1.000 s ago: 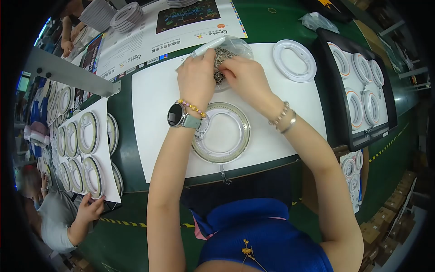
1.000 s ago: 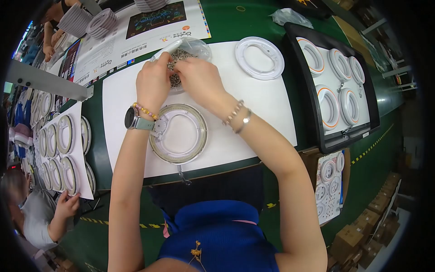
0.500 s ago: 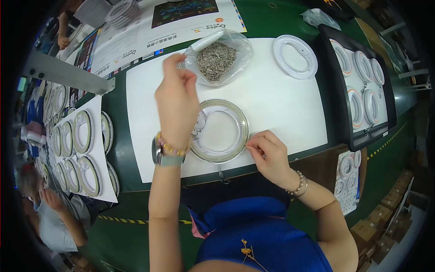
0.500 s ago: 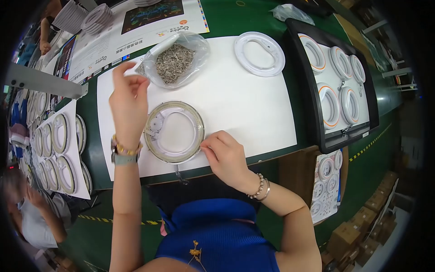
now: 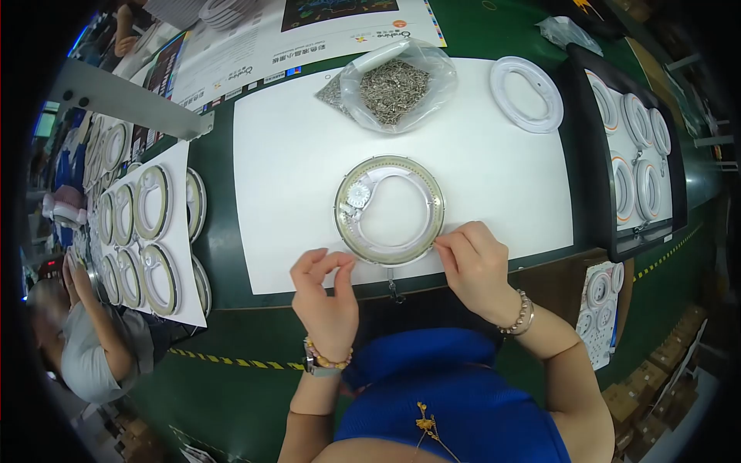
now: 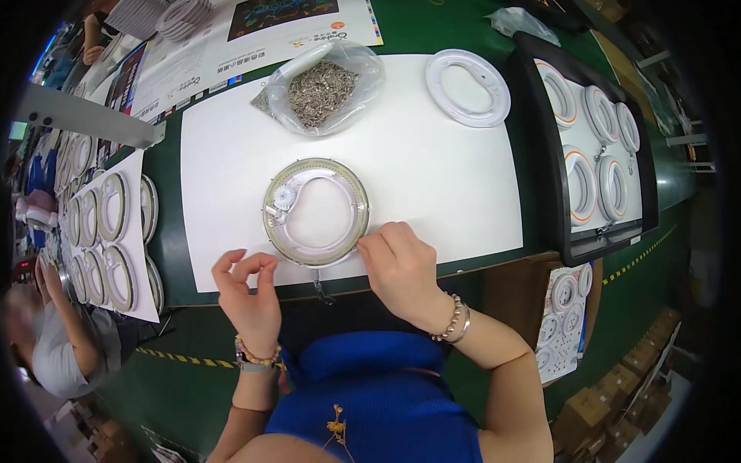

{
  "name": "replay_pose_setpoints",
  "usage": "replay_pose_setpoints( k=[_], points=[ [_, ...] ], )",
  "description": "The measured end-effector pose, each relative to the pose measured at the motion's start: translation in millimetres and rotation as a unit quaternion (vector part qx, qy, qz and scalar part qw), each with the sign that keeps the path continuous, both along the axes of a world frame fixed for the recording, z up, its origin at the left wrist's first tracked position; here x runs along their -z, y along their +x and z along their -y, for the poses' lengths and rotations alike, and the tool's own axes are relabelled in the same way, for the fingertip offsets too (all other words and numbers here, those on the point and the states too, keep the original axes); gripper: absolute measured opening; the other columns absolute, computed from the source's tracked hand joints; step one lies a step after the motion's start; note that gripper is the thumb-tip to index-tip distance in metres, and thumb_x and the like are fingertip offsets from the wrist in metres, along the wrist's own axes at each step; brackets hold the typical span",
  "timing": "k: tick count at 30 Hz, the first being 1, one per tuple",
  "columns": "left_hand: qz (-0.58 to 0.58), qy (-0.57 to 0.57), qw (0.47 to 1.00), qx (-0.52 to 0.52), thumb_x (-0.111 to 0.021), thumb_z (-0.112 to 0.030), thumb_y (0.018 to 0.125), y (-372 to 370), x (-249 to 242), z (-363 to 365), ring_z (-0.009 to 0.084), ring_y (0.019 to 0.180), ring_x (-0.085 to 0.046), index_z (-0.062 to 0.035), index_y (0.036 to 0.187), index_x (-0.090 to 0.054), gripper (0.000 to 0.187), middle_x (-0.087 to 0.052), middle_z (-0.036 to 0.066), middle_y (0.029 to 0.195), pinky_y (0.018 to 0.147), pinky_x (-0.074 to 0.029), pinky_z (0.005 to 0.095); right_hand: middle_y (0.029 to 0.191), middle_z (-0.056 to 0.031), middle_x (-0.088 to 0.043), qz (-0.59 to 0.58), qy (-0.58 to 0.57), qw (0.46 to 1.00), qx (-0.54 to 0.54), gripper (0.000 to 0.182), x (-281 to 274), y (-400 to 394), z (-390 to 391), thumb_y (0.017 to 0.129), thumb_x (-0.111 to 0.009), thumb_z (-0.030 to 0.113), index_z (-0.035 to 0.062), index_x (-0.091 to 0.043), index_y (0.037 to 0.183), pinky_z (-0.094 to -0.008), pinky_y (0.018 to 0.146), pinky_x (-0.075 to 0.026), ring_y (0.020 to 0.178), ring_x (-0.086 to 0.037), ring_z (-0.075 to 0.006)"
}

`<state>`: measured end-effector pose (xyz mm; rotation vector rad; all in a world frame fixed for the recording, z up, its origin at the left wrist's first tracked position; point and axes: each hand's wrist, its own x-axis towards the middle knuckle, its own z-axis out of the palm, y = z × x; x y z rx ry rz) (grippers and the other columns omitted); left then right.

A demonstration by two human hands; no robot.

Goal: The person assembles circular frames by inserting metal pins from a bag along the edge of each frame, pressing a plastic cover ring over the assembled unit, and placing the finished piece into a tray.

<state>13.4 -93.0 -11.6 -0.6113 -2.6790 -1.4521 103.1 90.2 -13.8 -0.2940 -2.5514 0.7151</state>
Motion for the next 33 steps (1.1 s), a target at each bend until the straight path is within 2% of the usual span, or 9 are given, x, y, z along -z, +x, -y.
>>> replay_pose_setpoints(
  k=[10,13,19,23,25,27,29,32,33],
  points=[
    [0.004,-0.049,0.999,0.005,-0.064,0.002,0.083,11.3,3.1,-7.5,0.0191,0.078,-0.066,0.0017,0.11,-0.045,0.033,-0.068,0.009,0.083,0.078,-0.048,0.0283,0.076,-0.0052,-0.056,-0.017,-0.011,1.0,0.017,0.014,4.2,5.2,-5.3,0.069,-0.07,0.0,0.0049,-0.064,0.081,-0.0309,0.052,-0.046,0.066,-0.057,-0.0213],
    [-0.045,-0.066,0.997,0.005,-0.067,-0.002,0.081,12.9,5.3,-7.3,0.028,0.079,-0.066,0.0006,0.104,-0.053,0.027,-0.064,0.01,0.094,0.068,-0.051,0.0344,0.076,-0.0051,-0.057,-0.012,-0.02,1.0,0.021,0.013,3.7,9.1,-5.0,0.07,-0.069,0.0,0.0052,-0.064,0.081,-0.0313,0.053,-0.047,0.066,-0.057,-0.0217],
    [0.01,-0.065,0.998,-0.004,-0.067,-0.002,0.082,12.8,-5.3,-14.4,0.0219,0.075,-0.066,-0.0012,0.114,-0.045,0.039,-0.069,0.009,0.081,0.07,-0.049,0.0299,0.076,-0.006,-0.058,0.004,-0.053,0.998,0.029,0.011,-0.1,13.8,-8.1,0.072,-0.068,0.001,0.0054,-0.063,0.081,-0.0324,0.054,-0.047,0.067,-0.058,-0.0231],
    [0.03,-0.073,0.997,-0.013,-0.067,-0.004,0.082,12.9,-7.5,-15.1,0.0218,0.073,-0.066,-0.0025,0.114,-0.045,0.04,-0.07,0.009,0.08,0.067,-0.049,0.03,0.079,-0.008,-0.06,0.024,-0.102,0.993,0.063,0.009,-14.9,3.9,-31.4,0.075,-0.067,0.003,0.0045,-0.063,0.083,-0.0358,0.06,-0.048,0.072,-0.059,-0.0274],
    [0.047,-0.072,0.996,-0.02,-0.067,-0.004,0.082,12.9,-9.7,-16.5,0.0216,0.072,-0.066,-0.0028,0.115,-0.045,0.04,-0.07,0.009,0.079,0.066,-0.049,0.0297,0.082,-0.0098,-0.061,0.001,-0.028,0.993,0.112,0.016,-17.8,-16.2,-60.7,0.077,-0.066,0.006,0.0048,-0.062,0.092,-0.0387,0.066,-0.049,0.074,-0.06,-0.0311],
    [0.034,-0.074,0.997,-0.018,-0.067,-0.004,0.082,12.8,-9.2,-16.2,0.0212,0.071,-0.067,-0.0028,0.115,-0.045,0.039,-0.07,0.009,0.079,0.065,-0.049,0.0294,0.083,-0.0123,-0.062,-0.07,0.127,0.98,0.135,0.025,-13.7,-42.7,-99.4,0.077,-0.067,0.008,0.0035,-0.059,0.101,-0.0394,0.07,-0.05,0.076,-0.06,-0.0325],
    [0.029,-0.073,0.997,-0.017,-0.067,-0.003,0.082,12.8,-9.6,-15.6,0.0211,0.071,-0.067,-0.0027,0.114,-0.045,0.039,-0.07,0.009,0.079,0.065,-0.049,0.029,0.084,-0.0154,-0.062,-0.07,0.259,0.946,0.181,0.034,2.0,-67.6,-133.5,0.077,-0.065,0.007,0.0009,-0.056,0.109,-0.0406,0.071,-0.051,0.079,-0.061,-0.0335],
    [0.03,-0.075,0.996,-0.024,-0.066,-0.003,0.082,12.2,-12.1,-8.6,0.0202,0.071,-0.067,-0.0024,0.114,-0.046,0.038,-0.07,0.009,0.079,0.064,-0.049,0.0283,0.087,-0.0185,-0.062,0.155,0.187,0.948,0.204,0.039,6.3,-86.4,-149.1,0.077,-0.064,0.005,-0.0016,-0.054,0.115,-0.042,0.07,-0.051,0.082,-0.063,-0.0342],
    [0.028,-0.075,0.996,-0.026,-0.066,-0.003,0.082,10.9,-13.0,-4.7,0.0193,0.072,-0.067,-0.0023,0.115,-0.046,0.038,-0.07,0.009,0.079,0.065,-0.049,0.0279,0.087,-0.019,-0.063,0.166,0.182,0.949,0.196,0.041,4.7,-87.8,-147.7,0.077,-0.063,0.004,-0.0014,-0.053,0.117,-0.0422,0.068,-0.051,0.082,-0.063,-0.0341]
  ],
)
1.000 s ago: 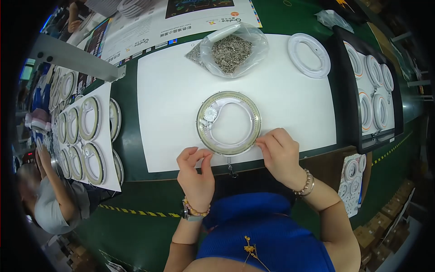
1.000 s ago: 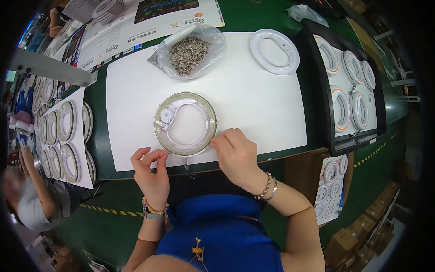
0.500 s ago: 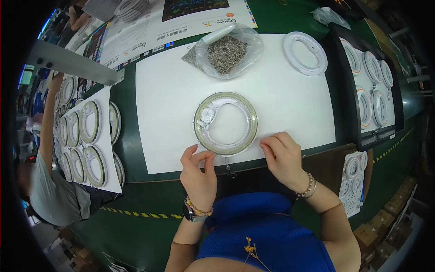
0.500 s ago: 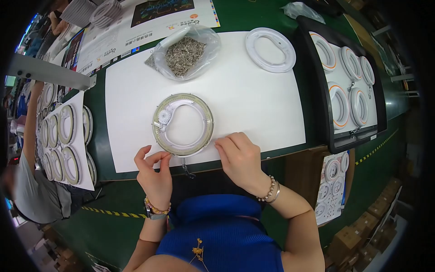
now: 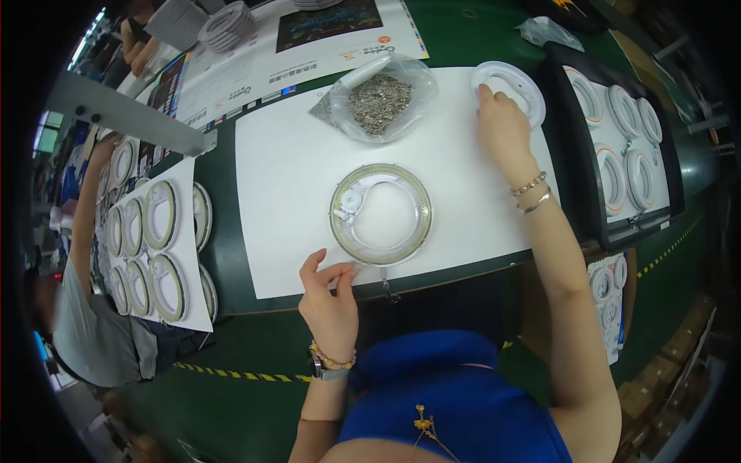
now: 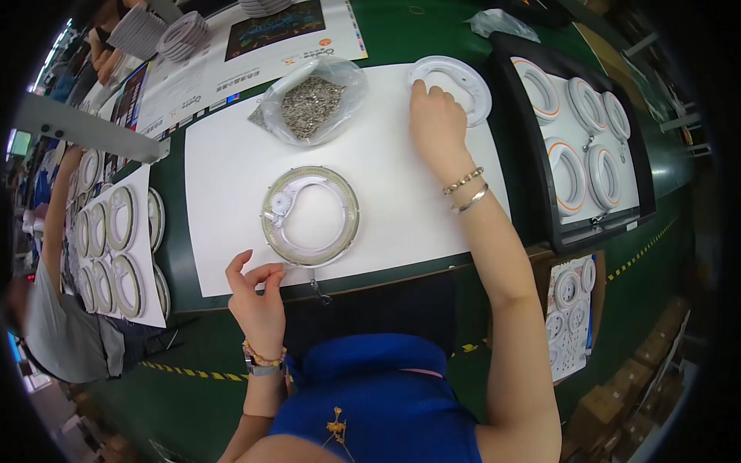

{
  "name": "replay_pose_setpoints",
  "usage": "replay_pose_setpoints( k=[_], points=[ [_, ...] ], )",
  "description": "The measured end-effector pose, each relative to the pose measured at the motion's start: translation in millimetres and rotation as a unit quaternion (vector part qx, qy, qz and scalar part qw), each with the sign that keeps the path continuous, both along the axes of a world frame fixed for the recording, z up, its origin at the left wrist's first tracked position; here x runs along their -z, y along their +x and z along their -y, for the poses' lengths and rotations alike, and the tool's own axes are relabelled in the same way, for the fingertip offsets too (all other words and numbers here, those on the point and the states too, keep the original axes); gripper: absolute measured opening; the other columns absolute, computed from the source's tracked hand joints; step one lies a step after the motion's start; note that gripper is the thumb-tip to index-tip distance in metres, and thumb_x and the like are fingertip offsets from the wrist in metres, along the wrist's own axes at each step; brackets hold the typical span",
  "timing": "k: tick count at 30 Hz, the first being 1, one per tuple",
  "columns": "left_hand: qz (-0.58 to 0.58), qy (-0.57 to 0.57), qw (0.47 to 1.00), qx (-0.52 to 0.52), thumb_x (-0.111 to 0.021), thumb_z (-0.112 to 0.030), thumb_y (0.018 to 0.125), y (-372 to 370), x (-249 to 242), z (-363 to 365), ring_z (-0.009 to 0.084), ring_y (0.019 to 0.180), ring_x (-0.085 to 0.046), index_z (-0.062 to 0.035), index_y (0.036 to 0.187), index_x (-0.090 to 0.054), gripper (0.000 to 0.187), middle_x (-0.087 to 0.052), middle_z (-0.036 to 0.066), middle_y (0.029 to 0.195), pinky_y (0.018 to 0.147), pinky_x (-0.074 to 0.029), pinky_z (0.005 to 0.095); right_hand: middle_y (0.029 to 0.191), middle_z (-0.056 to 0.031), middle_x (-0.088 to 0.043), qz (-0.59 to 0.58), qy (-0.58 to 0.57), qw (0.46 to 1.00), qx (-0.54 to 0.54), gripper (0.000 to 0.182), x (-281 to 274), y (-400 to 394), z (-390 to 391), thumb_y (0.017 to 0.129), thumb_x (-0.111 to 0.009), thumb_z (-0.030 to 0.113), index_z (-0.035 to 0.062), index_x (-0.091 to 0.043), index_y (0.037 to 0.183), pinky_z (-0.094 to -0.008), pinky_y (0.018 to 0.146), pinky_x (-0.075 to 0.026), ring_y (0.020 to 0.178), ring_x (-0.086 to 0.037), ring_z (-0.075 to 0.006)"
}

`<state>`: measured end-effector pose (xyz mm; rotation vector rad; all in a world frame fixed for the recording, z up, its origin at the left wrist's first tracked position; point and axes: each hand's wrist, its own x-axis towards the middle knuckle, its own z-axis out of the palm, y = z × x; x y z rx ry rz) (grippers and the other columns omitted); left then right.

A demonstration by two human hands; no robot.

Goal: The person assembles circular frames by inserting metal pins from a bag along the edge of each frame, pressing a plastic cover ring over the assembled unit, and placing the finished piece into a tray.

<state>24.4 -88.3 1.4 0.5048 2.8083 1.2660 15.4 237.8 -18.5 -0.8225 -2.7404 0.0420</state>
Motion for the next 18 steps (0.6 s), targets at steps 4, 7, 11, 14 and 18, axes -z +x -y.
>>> replay_pose_setpoints(
  k=[4,7,11,14,18],
  points=[
    [-0.022,0.018,1.0,-0.01,-0.066,-0.004,0.083,-14.8,-3.8,17.0,0.0149,0.074,-0.066,-0.0018,0.116,-0.046,0.039,-0.07,0.009,0.082,0.067,-0.05,0.0263,0.097,-0.017,-0.064,-0.125,-0.035,0.991,-0.031,0.048,-22.1,2.9,21.3,0.081,-0.061,0.003,0.0061,-0.051,0.127,-0.0382,0.076,-0.052,0.091,-0.065,-0.0297],
    [0.043,0.179,0.982,0.04,-0.064,-0.003,0.084,-32.0,-12.7,4.6,0.0191,0.08,-0.066,-0.0017,0.124,-0.041,0.046,-0.066,0.014,0.099,0.074,-0.052,0.0303,0.104,-0.0157,-0.061,-0.325,-0.449,0.82,-0.146,0.063,-73.6,17.2,79.7,0.083,-0.057,-0.003,0.0034,-0.031,0.14,-0.0313,0.078,-0.051,0.096,-0.064,-0.0218],
    [0.269,0.455,0.838,0.133,-0.058,-0.004,0.087,-46.3,-25.2,-21.9,0.0189,0.082,-0.065,-0.0003,0.132,-0.031,0.052,-0.06,0.016,0.111,0.068,-0.054,0.0294,0.119,-0.0179,-0.054,-0.332,-0.741,0.514,-0.276,0.081,-84.6,34.9,127.0,0.084,-0.055,-0.006,0.004,-0.005,0.147,-0.0296,0.082,-0.049,0.102,-0.061,-0.0194],
    [0.335,0.413,0.838,0.125,-0.055,-0.007,0.09,-58.0,-40.1,-28.0,0.0138,0.078,-0.064,0.001,0.135,-0.026,0.055,-0.061,0.014,0.105,0.058,-0.054,0.0241,0.113,-0.0163,-0.059,-0.307,-0.675,0.628,-0.237,0.075,-72.5,36.9,134.5,0.084,-0.054,-0.003,0.0041,-0.013,0.146,-0.0302,0.084,-0.049,0.101,-0.063,-0.0216],
    [0.235,0.225,0.943,0.073,-0.062,-0.012,0.087,-59.5,-38.7,-33.2,0.0101,0.057,-0.061,0.0036,0.129,-0.036,0.052,-0.064,0.011,0.087,0.047,-0.05,0.0208,0.103,-0.018,-0.063,-0.215,-0.475,0.84,-0.149,0.055,-51.9,24.7,123.7,0.081,-0.059,0.005,0.0044,-0.039,0.133,-0.0334,0.081,-0.049,0.095,-0.064,-0.0288]
  ],
)
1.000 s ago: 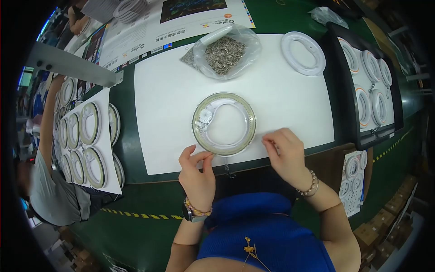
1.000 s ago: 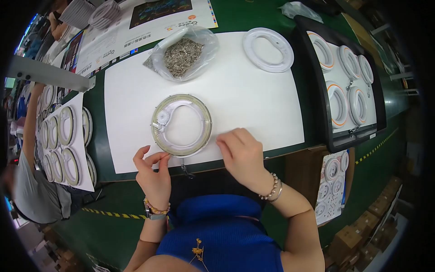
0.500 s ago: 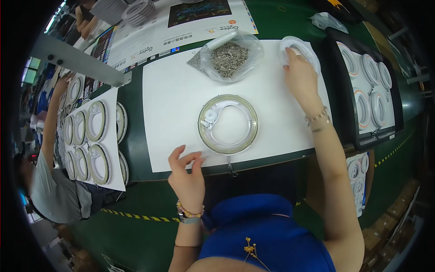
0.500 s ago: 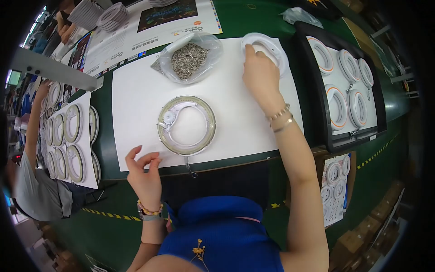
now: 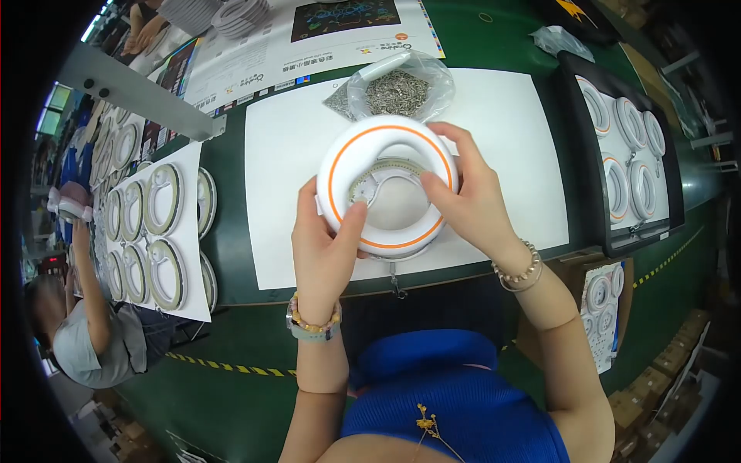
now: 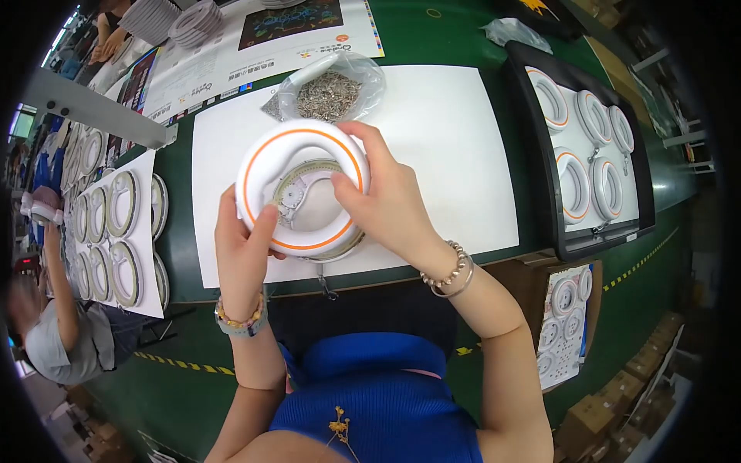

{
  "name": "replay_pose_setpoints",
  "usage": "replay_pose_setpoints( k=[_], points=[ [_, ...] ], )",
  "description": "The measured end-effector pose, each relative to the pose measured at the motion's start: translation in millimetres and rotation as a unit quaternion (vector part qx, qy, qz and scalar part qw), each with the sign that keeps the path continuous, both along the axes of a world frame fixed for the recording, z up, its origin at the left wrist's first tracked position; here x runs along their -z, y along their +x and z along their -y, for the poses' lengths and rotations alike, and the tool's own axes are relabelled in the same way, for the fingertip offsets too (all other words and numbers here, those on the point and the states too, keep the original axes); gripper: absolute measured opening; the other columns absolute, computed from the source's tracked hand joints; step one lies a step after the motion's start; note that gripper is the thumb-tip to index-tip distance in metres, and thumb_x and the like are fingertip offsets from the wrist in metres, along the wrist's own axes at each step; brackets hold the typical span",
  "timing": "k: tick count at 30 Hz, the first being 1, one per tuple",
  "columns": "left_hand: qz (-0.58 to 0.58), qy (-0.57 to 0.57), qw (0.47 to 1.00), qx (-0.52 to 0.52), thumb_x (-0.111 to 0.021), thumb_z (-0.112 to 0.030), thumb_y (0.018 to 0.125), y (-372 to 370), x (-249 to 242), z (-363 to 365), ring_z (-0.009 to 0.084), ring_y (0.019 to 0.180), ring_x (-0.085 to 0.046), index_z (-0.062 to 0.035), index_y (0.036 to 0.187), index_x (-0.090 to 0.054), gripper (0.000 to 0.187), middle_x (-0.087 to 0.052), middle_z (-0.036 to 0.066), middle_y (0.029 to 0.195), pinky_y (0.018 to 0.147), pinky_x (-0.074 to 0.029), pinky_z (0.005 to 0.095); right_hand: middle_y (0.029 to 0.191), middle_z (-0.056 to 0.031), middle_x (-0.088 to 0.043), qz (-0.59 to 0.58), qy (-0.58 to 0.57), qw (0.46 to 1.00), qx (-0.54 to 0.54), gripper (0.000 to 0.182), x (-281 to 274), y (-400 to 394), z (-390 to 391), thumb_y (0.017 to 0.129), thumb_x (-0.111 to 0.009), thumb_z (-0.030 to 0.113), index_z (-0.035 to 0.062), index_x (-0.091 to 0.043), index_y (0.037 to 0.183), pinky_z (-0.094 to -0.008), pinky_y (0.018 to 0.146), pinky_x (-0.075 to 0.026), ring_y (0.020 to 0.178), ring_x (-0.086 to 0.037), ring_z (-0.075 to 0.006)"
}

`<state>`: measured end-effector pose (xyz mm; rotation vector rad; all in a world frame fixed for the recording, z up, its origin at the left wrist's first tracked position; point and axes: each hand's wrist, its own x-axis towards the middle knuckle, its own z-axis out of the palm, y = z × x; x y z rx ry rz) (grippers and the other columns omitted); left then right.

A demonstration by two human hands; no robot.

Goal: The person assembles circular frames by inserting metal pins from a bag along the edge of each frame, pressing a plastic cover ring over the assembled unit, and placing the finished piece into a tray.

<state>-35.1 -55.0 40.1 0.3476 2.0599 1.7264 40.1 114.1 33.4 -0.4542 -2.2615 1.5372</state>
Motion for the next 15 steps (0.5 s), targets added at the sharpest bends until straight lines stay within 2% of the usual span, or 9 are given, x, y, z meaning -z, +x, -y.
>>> replay_pose_setpoints(
  k=[1,2,3,4,5,8,9,15],
  points=[
    [-0.008,-0.038,0.999,-0.007,-0.064,-0.014,0.085,-0.6,2.6,-0.1,0.0107,0.05,-0.059,0.0028,0.124,-0.045,0.047,-0.065,0.009,0.071,0.046,-0.048,0.0232,0.101,-0.019,-0.063,0.049,0.019,0.999,0.001,0.051,-1.4,0.5,-1.5,0.08,-0.06,0.007,0.0049,-0.044,0.129,-0.0345,0.08,-0.05,0.093,-0.064,-0.031],
    [-0.044,-0.091,0.995,0.003,-0.065,-0.017,0.084,-2.1,5.1,1.0,0.0116,0.049,-0.059,0.002,0.123,-0.047,0.047,-0.064,0.009,0.067,0.046,-0.048,0.0245,0.1,-0.0199,-0.062,0.098,0.038,0.994,0.002,0.046,-2.2,0.6,-3.3,0.08,-0.061,0.008,0.0053,-0.049,0.124,-0.0356,0.079,-0.05,0.092,-0.064,-0.0332],
    [-0.079,-0.144,0.986,0.012,-0.066,-0.019,0.084,-3.9,7.8,2.8,0.0125,0.049,-0.06,0.0011,0.123,-0.049,0.047,-0.063,0.009,0.063,0.046,-0.048,0.0258,0.097,-0.0193,-0.061,0.06,0.105,0.993,-0.005,0.044,7.8,-0.4,-4.5,0.077,-0.062,0.008,0.0063,-0.054,0.12,-0.0367,0.074,-0.051,0.084,-0.063,-0.0347],
    [-0.114,-0.197,0.974,0.022,-0.067,-0.022,0.083,-5.1,12.0,4.7,0.0133,0.048,-0.06,0.0003,0.122,-0.05,0.048,-0.062,0.008,0.059,0.046,-0.048,0.0271,0.096,-0.0186,-0.06,0.071,0.139,0.988,-0.002,0.045,13.8,1.0,-4.9,0.076,-0.062,0.008,0.0068,-0.055,0.12,-0.0369,0.072,-0.051,0.081,-0.063,-0.034],
    [-0.15,-0.222,0.963,0.031,-0.067,-0.031,0.082,-6.0,21.1,5.9,0.0214,0.049,-0.062,-0.0025,0.119,-0.054,0.049,-0.061,0.01,0.056,0.048,-0.049,0.0324,0.096,-0.0178,-0.059,0.082,0.173,0.982,0.001,0.046,16.9,1.7,-4.4,0.075,-0.063,0.008,0.0073,-0.055,0.12,-0.0371,0.071,-0.051,0.079,-0.063,-0.0333],
    [-0.225,-0.338,0.912,0.053,-0.065,-0.034,0.081,-4.2,27.1,3.6,0.0284,0.051,-0.063,-0.0028,0.118,-0.055,0.05,-0.062,0.012,0.057,0.049,-0.05,0.0356,0.095,-0.0157,-0.055,0.081,0.221,0.972,0.005,0.046,29.5,0.8,-4.6,0.074,-0.064,0.008,0.008,-0.057,0.119,-0.037,0.067,-0.052,0.072,-0.061,-0.0301],
    [-0.229,-0.356,0.904,0.057,-0.064,-0.035,0.08,-4.2,27.7,2.5,0.0312,0.052,-0.063,-0.0032,0.116,-0.056,0.049,-0.062,0.013,0.057,0.049,-0.05,0.0374,0.095,-0.0151,-0.054,0.075,0.229,0.971,0.006,0.046,33.3,0.3,-5.3,0.074,-0.064,0.008,0.0082,-0.058,0.119,-0.0368,0.066,-0.052,0.07,-0.061,-0.0288],
    [-0.239,-0.369,0.897,0.057,-0.064,-0.035,0.08,-1.9,30.8,2.8,0.0295,0.051,-0.063,-0.0038,0.116,-0.056,0.048,-0.06,0.011,0.054,0.048,-0.049,0.0371,0.097,-0.0146,-0.054,0.064,0.255,0.965,-0.005,0.045,41.0,-0.1,-7.2,0.073,-0.065,0.008,0.0092,-0.059,0.118,-0.0347,0.062,-0.052,0.067,-0.06,-0.0258]
  ],
)
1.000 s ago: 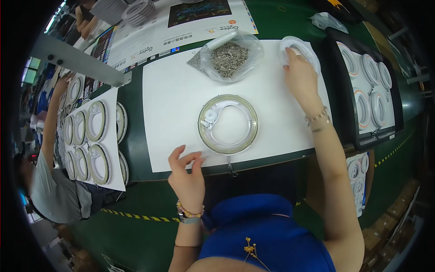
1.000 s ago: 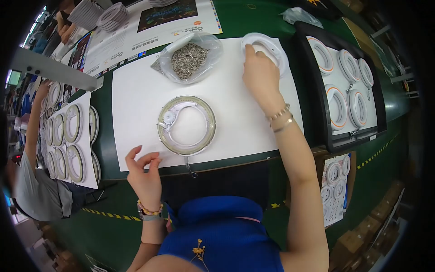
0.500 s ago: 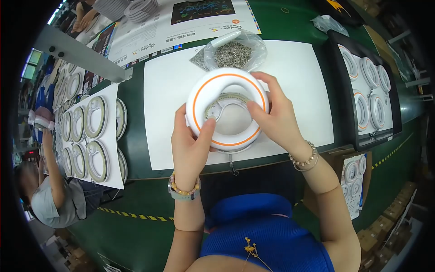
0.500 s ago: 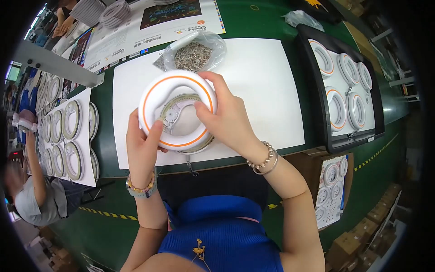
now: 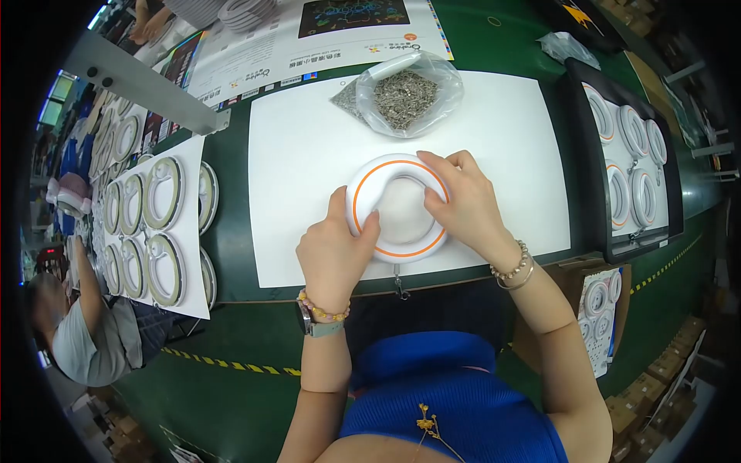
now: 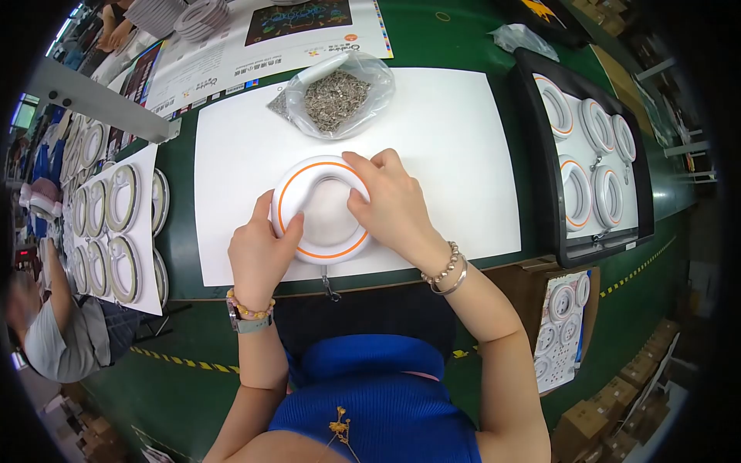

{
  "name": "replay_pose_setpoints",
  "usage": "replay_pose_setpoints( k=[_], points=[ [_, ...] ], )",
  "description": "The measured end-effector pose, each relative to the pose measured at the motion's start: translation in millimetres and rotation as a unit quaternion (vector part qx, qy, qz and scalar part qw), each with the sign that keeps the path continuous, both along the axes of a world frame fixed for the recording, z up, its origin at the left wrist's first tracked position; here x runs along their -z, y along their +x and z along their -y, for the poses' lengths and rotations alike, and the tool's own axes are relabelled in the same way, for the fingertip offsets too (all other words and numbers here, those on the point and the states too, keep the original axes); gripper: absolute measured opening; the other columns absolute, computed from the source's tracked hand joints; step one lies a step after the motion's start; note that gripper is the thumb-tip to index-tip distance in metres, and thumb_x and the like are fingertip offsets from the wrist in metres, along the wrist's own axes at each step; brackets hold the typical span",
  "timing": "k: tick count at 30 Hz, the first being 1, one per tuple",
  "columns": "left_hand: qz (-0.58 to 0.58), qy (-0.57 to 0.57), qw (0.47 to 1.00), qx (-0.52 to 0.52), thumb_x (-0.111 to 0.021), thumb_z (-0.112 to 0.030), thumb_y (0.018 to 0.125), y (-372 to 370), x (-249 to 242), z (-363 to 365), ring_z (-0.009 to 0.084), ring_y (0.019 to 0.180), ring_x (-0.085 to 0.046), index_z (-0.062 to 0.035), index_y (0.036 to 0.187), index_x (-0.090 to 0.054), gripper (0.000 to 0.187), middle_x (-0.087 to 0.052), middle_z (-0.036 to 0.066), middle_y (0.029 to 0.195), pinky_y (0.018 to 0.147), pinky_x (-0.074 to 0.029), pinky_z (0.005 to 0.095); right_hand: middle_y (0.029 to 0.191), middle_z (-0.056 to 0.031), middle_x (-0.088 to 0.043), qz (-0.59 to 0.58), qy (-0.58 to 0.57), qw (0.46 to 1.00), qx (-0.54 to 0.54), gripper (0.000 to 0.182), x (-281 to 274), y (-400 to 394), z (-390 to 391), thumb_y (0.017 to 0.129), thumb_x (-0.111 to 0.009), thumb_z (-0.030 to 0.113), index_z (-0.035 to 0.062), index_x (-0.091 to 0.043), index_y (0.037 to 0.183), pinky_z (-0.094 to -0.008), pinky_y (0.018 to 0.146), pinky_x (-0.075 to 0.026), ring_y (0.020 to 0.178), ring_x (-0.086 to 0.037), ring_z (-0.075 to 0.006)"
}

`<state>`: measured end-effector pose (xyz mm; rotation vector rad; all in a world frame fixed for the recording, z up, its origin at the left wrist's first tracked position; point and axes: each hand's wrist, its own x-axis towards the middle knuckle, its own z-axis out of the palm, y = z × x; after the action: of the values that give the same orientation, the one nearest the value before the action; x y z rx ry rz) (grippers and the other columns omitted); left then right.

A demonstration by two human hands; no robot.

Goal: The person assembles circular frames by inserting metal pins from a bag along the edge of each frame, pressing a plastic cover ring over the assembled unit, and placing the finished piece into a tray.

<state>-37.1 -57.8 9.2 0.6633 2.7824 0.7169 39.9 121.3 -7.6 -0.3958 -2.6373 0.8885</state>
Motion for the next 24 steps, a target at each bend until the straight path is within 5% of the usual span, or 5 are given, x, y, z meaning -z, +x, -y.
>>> replay_pose_setpoints(
  k=[24],
  points=[
    [-0.025,0.033,0.999,0.014,-0.065,-0.035,0.08,-3.0,9.7,3.4,0.0288,0.05,-0.063,-0.0041,0.118,-0.055,0.049,-0.06,0.011,0.054,0.048,-0.05,0.0365,0.096,-0.0144,-0.054,0.012,-0.028,0.999,0.021,0.046,2.4,-0.2,4.6,0.074,-0.065,0.008,0.0093,-0.058,0.12,-0.0361,0.064,-0.052,0.069,-0.061,-0.0268]
  ],
)
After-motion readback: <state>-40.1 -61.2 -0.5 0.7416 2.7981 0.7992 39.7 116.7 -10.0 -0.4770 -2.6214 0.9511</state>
